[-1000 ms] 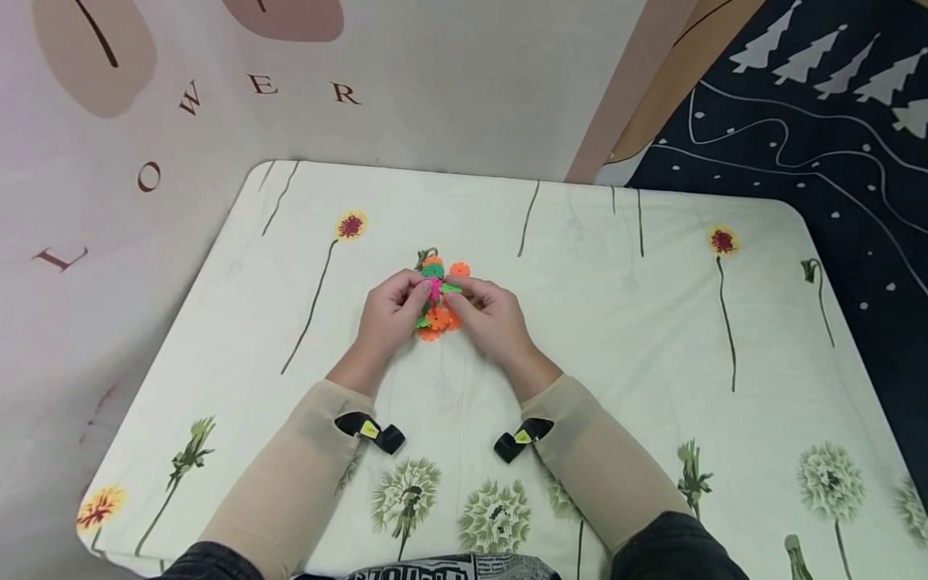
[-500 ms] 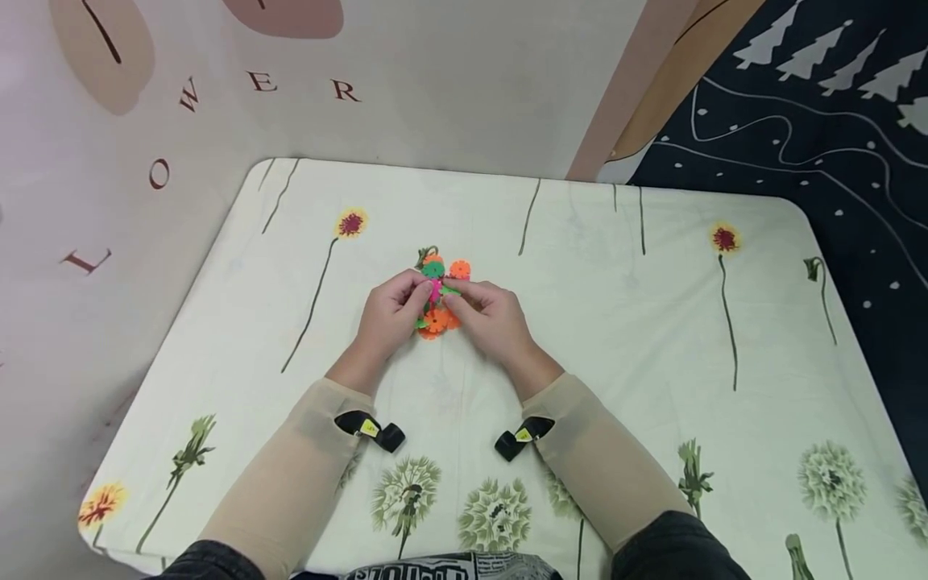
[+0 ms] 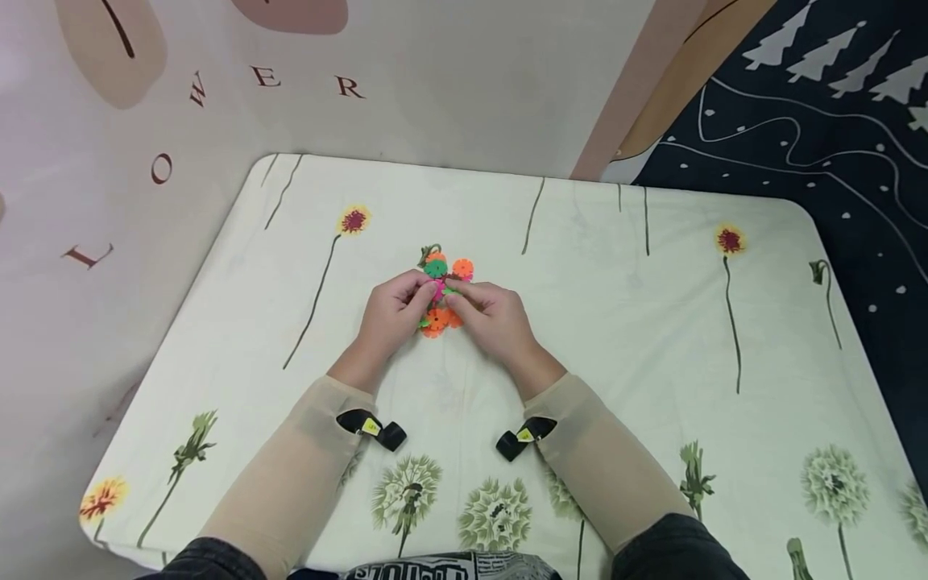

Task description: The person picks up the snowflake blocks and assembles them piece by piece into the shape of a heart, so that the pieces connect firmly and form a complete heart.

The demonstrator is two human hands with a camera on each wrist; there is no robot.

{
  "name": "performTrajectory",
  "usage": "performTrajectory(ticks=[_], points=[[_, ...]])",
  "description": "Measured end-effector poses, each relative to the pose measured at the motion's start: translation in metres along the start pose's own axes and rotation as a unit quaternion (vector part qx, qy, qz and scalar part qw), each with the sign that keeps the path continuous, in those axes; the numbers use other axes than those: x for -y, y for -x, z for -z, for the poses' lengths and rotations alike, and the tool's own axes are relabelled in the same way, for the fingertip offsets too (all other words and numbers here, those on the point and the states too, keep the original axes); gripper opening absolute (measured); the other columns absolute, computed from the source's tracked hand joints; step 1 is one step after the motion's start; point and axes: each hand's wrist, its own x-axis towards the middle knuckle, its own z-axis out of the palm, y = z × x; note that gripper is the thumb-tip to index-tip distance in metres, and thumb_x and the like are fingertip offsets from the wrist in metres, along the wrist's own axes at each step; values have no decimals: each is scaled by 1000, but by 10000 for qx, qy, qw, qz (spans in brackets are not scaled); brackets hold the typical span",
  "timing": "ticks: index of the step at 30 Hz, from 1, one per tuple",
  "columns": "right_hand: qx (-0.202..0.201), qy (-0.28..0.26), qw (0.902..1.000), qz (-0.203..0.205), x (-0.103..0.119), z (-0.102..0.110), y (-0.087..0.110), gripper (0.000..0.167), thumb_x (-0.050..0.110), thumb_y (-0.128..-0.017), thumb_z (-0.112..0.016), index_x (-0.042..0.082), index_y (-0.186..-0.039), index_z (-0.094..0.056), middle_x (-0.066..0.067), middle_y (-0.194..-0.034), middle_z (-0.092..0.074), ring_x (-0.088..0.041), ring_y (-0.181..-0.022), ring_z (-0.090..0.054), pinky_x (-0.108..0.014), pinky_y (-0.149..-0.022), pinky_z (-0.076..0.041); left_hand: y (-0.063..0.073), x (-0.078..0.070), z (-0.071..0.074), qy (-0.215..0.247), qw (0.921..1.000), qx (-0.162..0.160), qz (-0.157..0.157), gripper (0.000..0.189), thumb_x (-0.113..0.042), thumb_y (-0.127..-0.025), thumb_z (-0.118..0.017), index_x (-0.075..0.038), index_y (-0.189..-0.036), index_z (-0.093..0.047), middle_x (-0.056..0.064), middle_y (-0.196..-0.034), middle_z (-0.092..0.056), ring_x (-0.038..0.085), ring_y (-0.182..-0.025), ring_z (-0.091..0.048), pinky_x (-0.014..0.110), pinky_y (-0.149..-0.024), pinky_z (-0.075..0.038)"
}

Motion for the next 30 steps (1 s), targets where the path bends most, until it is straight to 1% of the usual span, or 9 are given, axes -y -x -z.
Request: performTrajectory(ticks=[6, 11, 15, 19, 23, 26, 30], points=[[21, 59, 9999, 79, -2, -1, 0, 29, 13, -102, -74, 8, -131, -76, -9, -128, -75, -24, -124, -69, -42, -104, -54, 1, 1, 0, -27, 10000, 1, -12, 20, -19, -107, -68, -10, -89, -68, 0, -70, -56, 17, -65, -51, 29, -61, -39], [37, 303, 9993, 218, -4, 0, -1, 29, 14, -103, -74, 9, -131, -76, -8, -131, -74, -21, -127, -67, -39, -107, -52, 1, 2, 0, -34, 10000, 11, 0, 20, -20, -107, -68, -10, -89, -69, 0, -70, -56, 17, -67, -52, 28, -61, -39], [80, 482, 9985, 257, -4, -1, -1, 28, 16, -104, -73, 10, -131, -76, -5, -135, -72, -19, -132, -63, -41, -111, -49, 1, 1, 0, -1, 10000, 38, 41, 21, -20, -107, -68, -10, -88, -69, -1, -69, -57, 16, -66, -53, 28, -61, -40], [86, 586, 9980, 237, -2, -1, -2, 28, 17, -105, -72, 11, -131, -76, -3, -137, -71, -19, -135, -61, -43, -112, -48, 1, -1, 1, 60, 10000, 49, -13, 22, -18, -107, -68, -9, -87, -69, 0, -69, -59, 16, -64, -52, 28, -60, -41], [22, 578, 9981, 198, 2, -3, -1, 27, 16, -104, -73, 10, -130, -77, -7, -133, -73, -22, -130, -64, -44, -109, -50, 2, -3, 1, 44, 10000, 50, -43, 21, -18, -107, -68, -8, -89, -70, 0, -70, -61, 17, -64, -53, 27, -60, -42], [26, 564, 9983, 153, 4, -5, 0, 27, 16, -104, -73, 10, -130, -77, -9, -128, -75, -23, -124, -66, -43, -105, -53, 3, -3, 1, -70, 10000, 65, 26, 20, -19, -107, -69, -9, -89, -70, -1, -70, -61, 16, -66, -54, 26, -60, -42], [2, 604, 9982, 10, 6, -4, 1, 26, 16, -104, -72, 11, -130, -78, -7, -125, -76, -20, -121, -66, -41, -103, -54, 2, -4, -1, -93, 9998, 119, 98, 22, -20, -107, -69, -10, -88, -68, -1, -70, -60, 16, -67, -54, 27, -61, -41]])
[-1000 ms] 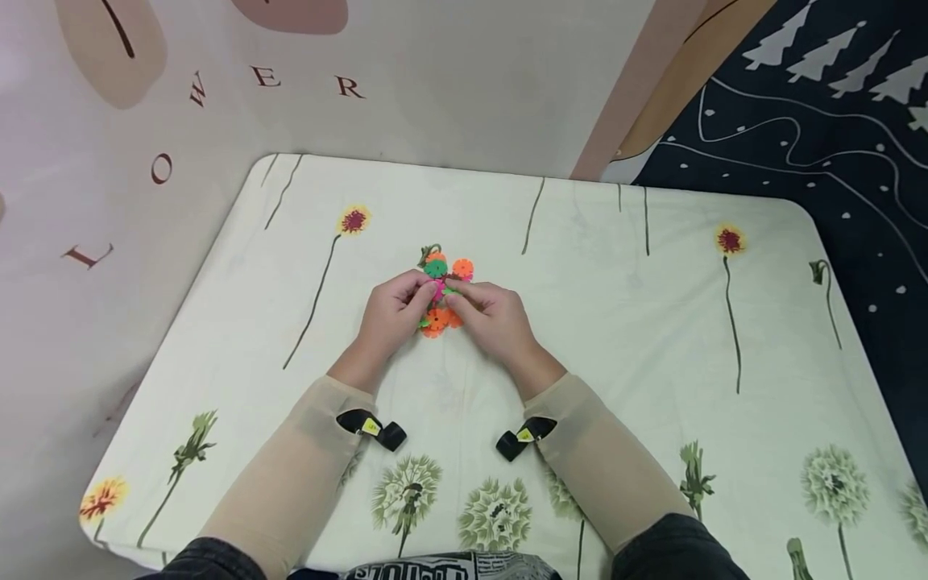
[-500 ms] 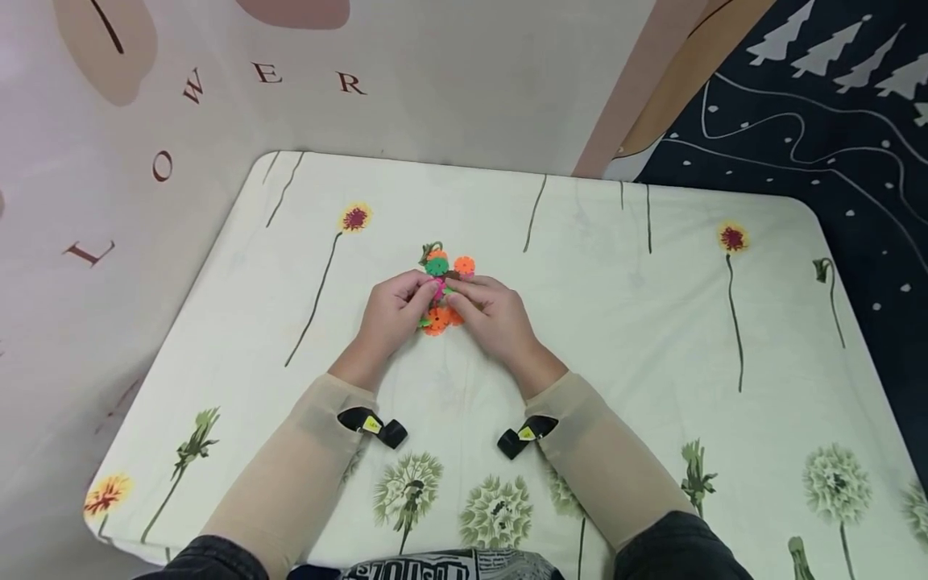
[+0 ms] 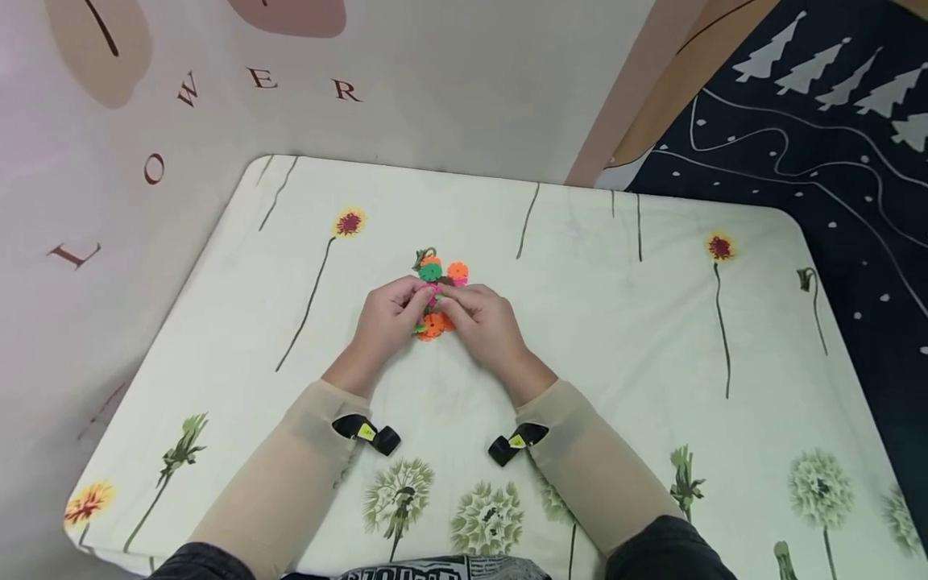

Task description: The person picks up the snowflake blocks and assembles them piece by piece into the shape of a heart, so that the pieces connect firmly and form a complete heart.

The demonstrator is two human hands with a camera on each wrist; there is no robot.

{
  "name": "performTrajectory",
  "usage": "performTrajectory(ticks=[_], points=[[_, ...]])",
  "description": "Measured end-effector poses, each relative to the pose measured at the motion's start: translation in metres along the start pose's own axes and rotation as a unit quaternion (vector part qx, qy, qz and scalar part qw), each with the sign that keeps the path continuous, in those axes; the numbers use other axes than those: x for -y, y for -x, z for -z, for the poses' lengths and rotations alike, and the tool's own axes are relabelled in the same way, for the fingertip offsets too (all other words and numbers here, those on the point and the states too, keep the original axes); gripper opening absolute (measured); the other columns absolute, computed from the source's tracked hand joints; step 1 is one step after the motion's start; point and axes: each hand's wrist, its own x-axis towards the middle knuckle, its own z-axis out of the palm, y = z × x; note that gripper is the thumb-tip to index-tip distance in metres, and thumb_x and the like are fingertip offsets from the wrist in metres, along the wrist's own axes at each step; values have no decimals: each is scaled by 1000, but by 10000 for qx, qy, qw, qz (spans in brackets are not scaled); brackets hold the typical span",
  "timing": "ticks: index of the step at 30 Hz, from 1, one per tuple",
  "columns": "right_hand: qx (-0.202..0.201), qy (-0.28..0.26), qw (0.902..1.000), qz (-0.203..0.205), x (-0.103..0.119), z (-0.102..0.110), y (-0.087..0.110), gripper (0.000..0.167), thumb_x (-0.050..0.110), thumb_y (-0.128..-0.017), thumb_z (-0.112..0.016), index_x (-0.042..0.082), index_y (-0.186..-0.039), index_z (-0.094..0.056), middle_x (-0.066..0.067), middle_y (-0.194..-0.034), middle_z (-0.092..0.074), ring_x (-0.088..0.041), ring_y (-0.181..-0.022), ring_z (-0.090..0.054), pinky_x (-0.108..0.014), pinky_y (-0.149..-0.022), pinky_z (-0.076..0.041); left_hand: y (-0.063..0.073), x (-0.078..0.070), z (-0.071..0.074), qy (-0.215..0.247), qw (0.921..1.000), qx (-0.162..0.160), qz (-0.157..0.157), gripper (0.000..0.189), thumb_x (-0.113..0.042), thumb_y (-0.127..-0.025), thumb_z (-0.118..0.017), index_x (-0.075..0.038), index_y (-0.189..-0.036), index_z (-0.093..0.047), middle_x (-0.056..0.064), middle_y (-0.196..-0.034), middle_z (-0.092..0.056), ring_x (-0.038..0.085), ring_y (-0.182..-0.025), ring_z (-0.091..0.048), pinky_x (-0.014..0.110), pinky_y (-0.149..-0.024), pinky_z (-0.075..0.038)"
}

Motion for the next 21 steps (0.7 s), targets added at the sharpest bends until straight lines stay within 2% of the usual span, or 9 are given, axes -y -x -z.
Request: performTrajectory(ticks=[4, 8, 14, 17, 21], points=[[-51, -32, 9999, -122, -1, -2, 0, 28, 19, -105, -71, 13, -132, -77, -4, -124, -76, -18, -117, -66, -40, -100, -55, 0, 2, -1, 62, 10000, -17, 4, 23, -21, -108, -67, -11, -87, -65, -1, -68, -56, 17, -65, -52, 27, -59, -40], [-80, -71, 9998, -150, -1, -1, -1, 31, 19, -105, -71, 12, -135, -75, -6, -121, -76, -20, -110, -67, -41, -92, -56, -1, 3, -3, 85, 9999, -130, 21, 24, -20, -108, -67, -11, -86, -63, 0, -65, -51, 17, -62, -50, 27, -57, -37], [-90, -183, 9997, -143, -1, -1, -2, 35, 18, -105, -71, 11, -139, -72, -8, -115, -76, -22, -103, -69, -41, -89, -55, -2, 4, -5, 148, 9995, -253, 131, 22, -21, -108, -66, -10, -88, -66, 0, -64, -51, 17, -61, -50, 27, -57, -38], [-285, -215, 9994, 24, -3, -1, -2, 33, 13, -104, -70, 7, -137, -72, -9, -114, -77, -22, -102, -71, -41, -88, -56, -2, 4, -5, 230, 9990, -345, 182, 22, -21, -108, -66, -11, -88, -67, 1, -65, -51, 17, -61, -50, 28, -57, -39], [-706, -2, 9972, 228, -5, -1, -3, 27, 4, -101, -65, 4, -125, -76, -8, -112, -76, -23, -106, -65, -39, -88, -53, -2, 3, -5, 439, 9975, -501, 215, 23, -21, -108, -66, -10, -88, -68, 2, -66, -53, 18, -60, -49, 28, -57, -40]])
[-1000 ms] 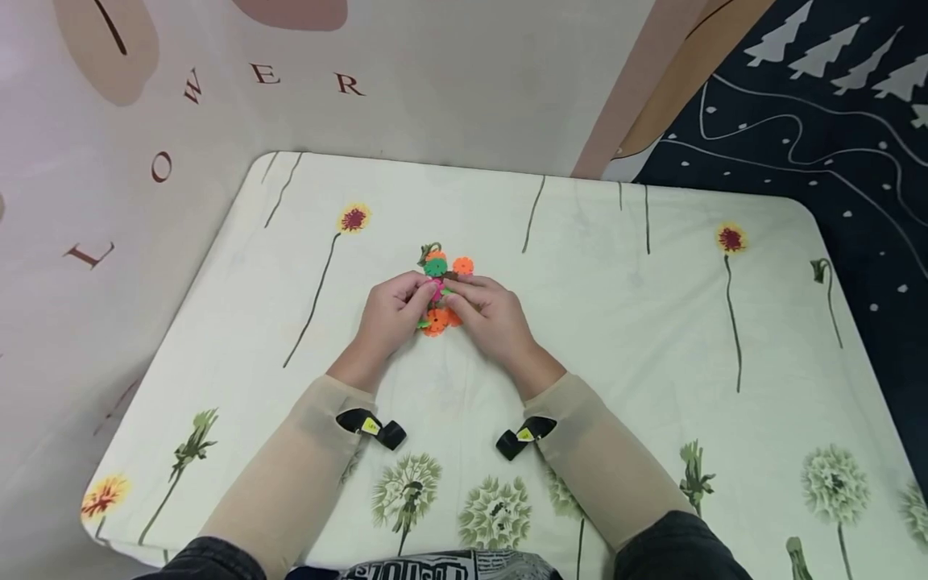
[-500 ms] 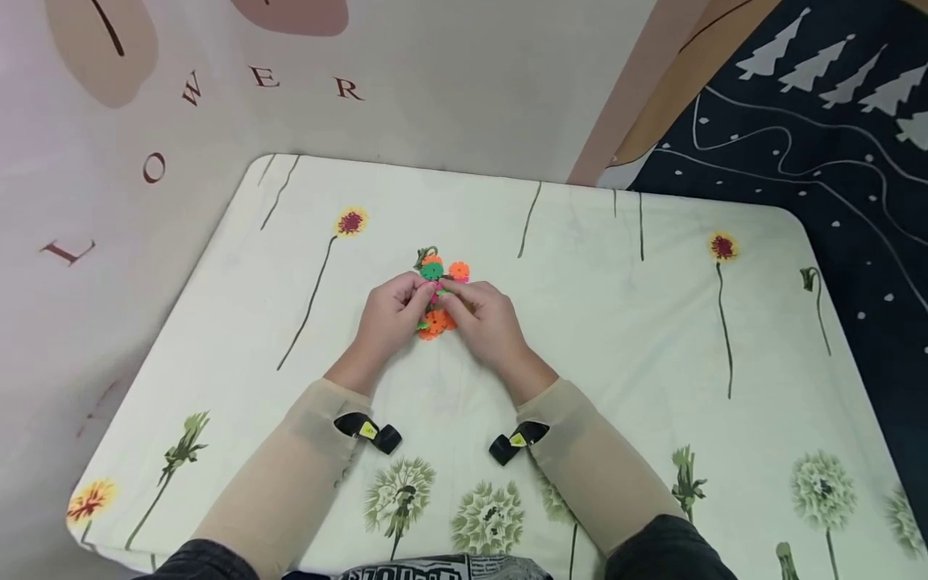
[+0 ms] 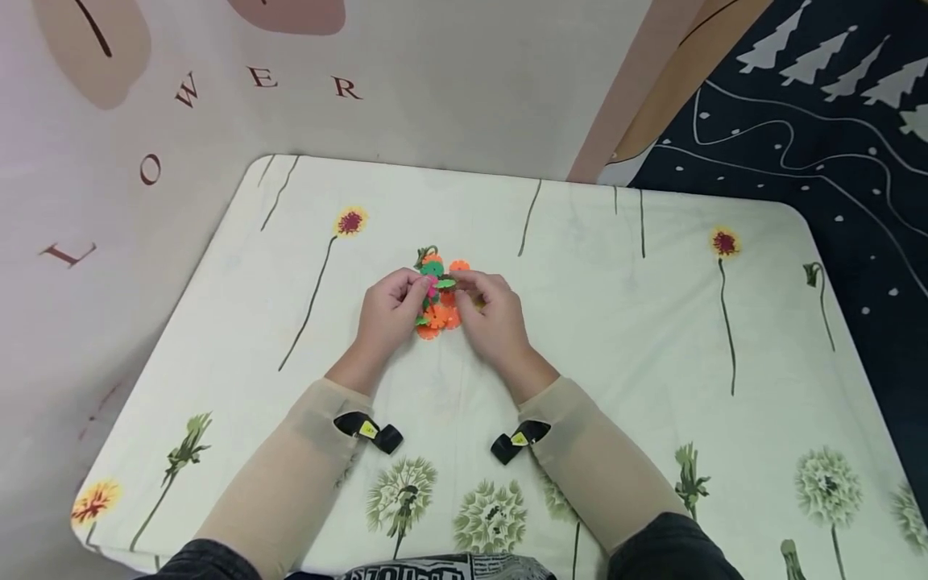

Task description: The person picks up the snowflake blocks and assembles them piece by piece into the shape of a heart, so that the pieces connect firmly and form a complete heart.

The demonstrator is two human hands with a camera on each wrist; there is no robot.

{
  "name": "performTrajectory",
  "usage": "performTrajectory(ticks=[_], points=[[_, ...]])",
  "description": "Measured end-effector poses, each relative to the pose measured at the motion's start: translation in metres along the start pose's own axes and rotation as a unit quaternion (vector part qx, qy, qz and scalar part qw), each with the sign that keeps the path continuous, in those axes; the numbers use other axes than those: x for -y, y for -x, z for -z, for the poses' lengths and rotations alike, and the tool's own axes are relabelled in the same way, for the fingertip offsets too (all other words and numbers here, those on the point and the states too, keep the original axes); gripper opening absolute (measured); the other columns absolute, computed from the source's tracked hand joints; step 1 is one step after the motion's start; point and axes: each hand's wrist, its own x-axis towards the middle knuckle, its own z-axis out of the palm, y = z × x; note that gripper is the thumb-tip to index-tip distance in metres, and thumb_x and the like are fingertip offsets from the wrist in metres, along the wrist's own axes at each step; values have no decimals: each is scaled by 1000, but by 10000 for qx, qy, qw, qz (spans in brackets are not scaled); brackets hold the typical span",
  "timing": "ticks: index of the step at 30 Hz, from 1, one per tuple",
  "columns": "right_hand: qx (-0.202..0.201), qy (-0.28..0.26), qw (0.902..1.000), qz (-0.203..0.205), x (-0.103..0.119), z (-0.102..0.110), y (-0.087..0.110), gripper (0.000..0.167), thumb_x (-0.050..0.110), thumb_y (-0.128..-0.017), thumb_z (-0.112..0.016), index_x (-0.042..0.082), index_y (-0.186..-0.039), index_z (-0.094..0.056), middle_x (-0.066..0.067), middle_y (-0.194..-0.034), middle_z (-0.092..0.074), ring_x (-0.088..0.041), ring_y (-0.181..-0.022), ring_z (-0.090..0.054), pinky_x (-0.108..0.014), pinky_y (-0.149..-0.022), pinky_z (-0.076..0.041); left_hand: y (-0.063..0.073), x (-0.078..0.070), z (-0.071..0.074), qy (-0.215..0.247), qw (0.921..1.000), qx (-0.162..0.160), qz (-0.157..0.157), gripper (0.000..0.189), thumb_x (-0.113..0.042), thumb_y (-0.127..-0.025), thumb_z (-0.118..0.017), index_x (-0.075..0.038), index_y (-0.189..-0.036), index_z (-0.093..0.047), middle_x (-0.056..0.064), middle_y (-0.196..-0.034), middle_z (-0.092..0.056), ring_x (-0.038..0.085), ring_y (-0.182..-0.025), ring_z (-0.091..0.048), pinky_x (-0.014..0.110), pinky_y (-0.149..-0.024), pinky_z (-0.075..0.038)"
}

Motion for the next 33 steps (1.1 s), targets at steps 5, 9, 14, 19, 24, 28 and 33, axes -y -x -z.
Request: performTrajectory(ticks=[5, 9, 14, 19, 24, 28, 33], points=[[54, 774, 9969, 99, -1, 3, -2, 27, 3, -96, -69, 3, -122, -77, -12, -126, -70, -34, -123, -49, -49, -100, -41, -1, -4, 0, 218, 9996, -157, 66, 23, -19, -108, -65, -9, -87, -67, 3, -65, -53, 18, -60, -47, 28, -57, -39], [833, 1830, 9796, -29, -1, 4, -3, 39, 16, -100, -66, 8, -138, -70, -15, -154, -53, -41, -143, -33, -59, -114, -29, -1, -4, -1, 246, 9993, -252, 79, 24, -17, -107, -66, -9, -85, -66, 1, -64, -52, 17, -60, -46, 27, -58, -39], [1620, 2722, 9484, 104, 1, 3, -2, 44, 28, -104, -59, 14, -145, -67, -12, -172, -32, -46, -156, -16, -67, -122, -15, -1, -4, -1, 290, 9991, -302, 37, 21, -12, -104, -67, -8, -83, -66, 1, -62, -51, 17, -61, -46, 26, -59, -37], [1150, 2243, 9666, 471, -2, 1, -1, 30, 20, -101, -69, 12, -128, -77, -12, -149, -59, -41, -143, -37, -61, -115, -28, 0, -2, 0, 280, 9992, -281, 58, 21, -13, -104, -67, -8, -84, -67, 1, -64, -53, 16, -62, -47, 25, -59, -39], [768, 1839, 9731, 1157, -6, 1, -2, 15, 11, -96, -77, 8, -109, -84, -7, -120, -76, -34, -115, -57, -49, -99, -43, 1, 0, 0, 276, 9993, -228, 92, 21, -17, -105, -67, -9, -86, -68, 1, -65, -54, 17, -62, -49, 26, -59, -40], [698, 1730, 9730, 1357, -8, 1, -3, 11, 11, -96, -79, 8, -106, -84, -6, -113, -79, -30, -105, -64, -45, -93, -47, 0, 0, 0, 295, 9993, -203, 66, 22, -17, -106, -67, -9, -85, -67, 2, -64, -52, 18, -61, -48, 27, -60, -40], [727, 1651, 9785, 997, -6, 2, -5, 13, 13, -102, -73, 8, -111, -82, -5, -110, -79, -25, -101, -65, -41, -93, -47, 0, -2, -1, 267, 9994, -208, 65, 21, -17, -105, -67, -9, -86, -68, 2, -64, -52, 19, -61, -48, 27, -60, -40]])
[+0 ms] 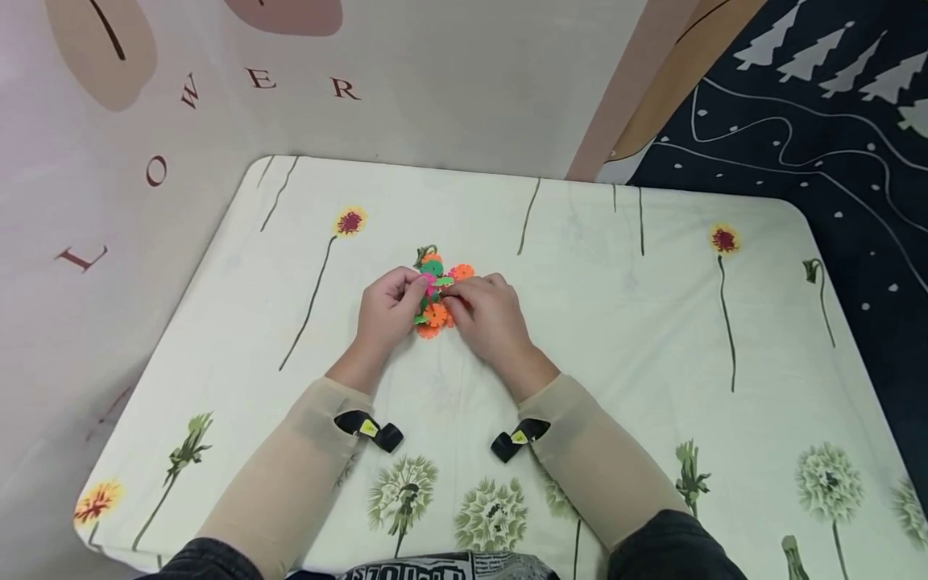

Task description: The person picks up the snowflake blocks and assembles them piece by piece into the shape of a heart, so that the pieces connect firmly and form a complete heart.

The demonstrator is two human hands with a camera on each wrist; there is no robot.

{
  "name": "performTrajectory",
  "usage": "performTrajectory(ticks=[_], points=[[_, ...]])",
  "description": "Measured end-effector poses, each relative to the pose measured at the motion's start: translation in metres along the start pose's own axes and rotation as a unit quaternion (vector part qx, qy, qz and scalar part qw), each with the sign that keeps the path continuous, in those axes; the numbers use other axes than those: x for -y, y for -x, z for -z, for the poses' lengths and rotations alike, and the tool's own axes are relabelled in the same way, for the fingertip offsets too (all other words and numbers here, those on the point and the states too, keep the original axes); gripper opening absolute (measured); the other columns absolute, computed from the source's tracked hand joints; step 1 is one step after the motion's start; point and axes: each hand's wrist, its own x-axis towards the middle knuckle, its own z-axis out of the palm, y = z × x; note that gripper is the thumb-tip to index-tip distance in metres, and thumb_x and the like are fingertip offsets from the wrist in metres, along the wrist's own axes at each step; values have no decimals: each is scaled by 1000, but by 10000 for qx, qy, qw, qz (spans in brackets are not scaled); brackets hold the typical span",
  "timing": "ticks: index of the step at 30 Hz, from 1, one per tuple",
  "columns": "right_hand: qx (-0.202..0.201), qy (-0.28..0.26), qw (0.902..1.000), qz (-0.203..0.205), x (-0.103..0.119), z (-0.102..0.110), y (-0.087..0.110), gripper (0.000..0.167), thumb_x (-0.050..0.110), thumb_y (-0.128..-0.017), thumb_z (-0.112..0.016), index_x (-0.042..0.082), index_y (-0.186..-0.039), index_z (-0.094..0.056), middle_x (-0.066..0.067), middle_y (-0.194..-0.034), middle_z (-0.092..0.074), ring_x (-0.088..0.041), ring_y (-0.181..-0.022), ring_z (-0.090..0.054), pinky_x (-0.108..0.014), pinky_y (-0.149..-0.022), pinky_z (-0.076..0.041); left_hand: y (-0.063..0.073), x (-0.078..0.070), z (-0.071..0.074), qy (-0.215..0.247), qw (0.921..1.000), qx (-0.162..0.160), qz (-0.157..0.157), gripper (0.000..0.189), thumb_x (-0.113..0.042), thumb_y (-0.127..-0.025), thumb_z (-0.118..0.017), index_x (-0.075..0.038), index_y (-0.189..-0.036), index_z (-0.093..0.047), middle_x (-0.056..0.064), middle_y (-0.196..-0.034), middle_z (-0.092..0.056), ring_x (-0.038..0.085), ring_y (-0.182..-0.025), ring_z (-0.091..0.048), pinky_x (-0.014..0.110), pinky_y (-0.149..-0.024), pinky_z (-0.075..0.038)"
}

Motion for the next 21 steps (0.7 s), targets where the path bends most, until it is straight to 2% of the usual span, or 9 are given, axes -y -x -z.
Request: performTrajectory(ticks=[4, 10, 13, 17, 21], points=[[29, 117, 9991, -399, 1, 1, 1, 17, 10, -103, -72, 6, -117, -80, -8, -113, -79, -27, -98, -62, -41, -89, -50, 0, -1, -1, 19, 10000, -7, 22, 20, -17, -105, -68, -9, -87, -69, 2, -65, -53, 18, -62, -49, 26, -59, -40], [-5, 116, 9986, -520, 1, 2, 2, 17, 6, -101, -73, 4, -117, -79, -9, -112, -79, -29, -97, -62, -41, -88, -52, 0, 0, -2, 57, 10000, 22, 5, 20, -16, -105, -68, -9, -87, -69, 3, -65, -53, 19, -61, -48, 26, -59, -40], [-32, 22, 9975, -699, 1, 2, 1, 21, 6, -102, -71, 4, -123, -77, -9, -112, -78, -28, -96, -61, -41, -86, -53, 0, 0, -2, 39, 10000, 25, -9, 20, -16, -105, -68, -9, -87, -69, 2, -65, -53, 18, -61, -48, 27, -59, -40], [-246, -538, 9913, -1176, 3, 1, 0, 28, 8, -105, -67, 4, -133, -68, -9, -108, -74, -25, -92, -60, -39, -81, -53, -1, 1, -1, -12, 9999, 3, -102, 21, -15, -105, -68, -8, -86, -69, 1, -66, -54, 19, -62, -49, 27, -60, -41], [-670, -1415, 9756, -1541, 4, 0, 1, 25, 8, -108, -63, 4, -132, -65, -8, -105, -71, -21, -89, -63, -35, -77, -53, -1, 1, -1, -41, 9999, 4, -163, 21, -15, -105, -68, -7, -86, -70, 1, -66, -54, 19, -63, -49, 27, -60, -40]])
